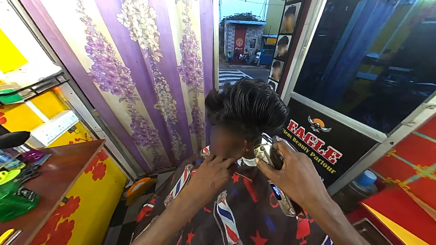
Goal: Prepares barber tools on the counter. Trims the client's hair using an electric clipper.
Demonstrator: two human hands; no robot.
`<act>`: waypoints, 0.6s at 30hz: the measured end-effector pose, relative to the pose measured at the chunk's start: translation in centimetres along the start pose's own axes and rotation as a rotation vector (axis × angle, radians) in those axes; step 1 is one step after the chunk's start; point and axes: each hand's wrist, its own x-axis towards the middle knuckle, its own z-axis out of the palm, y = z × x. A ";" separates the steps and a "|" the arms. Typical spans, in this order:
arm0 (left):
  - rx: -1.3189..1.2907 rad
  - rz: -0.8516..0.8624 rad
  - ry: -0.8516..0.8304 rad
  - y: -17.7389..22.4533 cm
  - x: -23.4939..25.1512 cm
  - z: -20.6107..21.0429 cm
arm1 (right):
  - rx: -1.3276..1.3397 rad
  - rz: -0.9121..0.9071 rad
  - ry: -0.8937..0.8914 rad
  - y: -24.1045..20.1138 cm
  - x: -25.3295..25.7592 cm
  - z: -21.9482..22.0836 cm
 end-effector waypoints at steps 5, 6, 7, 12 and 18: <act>-0.046 0.025 0.110 -0.3 -0.2 0.6 | -0.093 -0.063 0.064 -1.9 0.1 0.4; -0.050 0.025 0.121 -0.4 -0.3 0.7 | -0.114 -0.075 0.075 -2.3 0.1 0.5; -0.055 0.022 0.130 -0.4 -0.3 0.8 | -0.135 -0.083 0.083 -2.7 0.1 0.5; -0.058 0.028 0.178 -0.5 -0.4 1.1 | -0.242 -0.121 0.080 -4.8 0.4 0.6; -0.024 0.017 0.289 -0.4 -0.7 1.6 | -0.202 -0.532 0.153 -4.6 0.5 2.8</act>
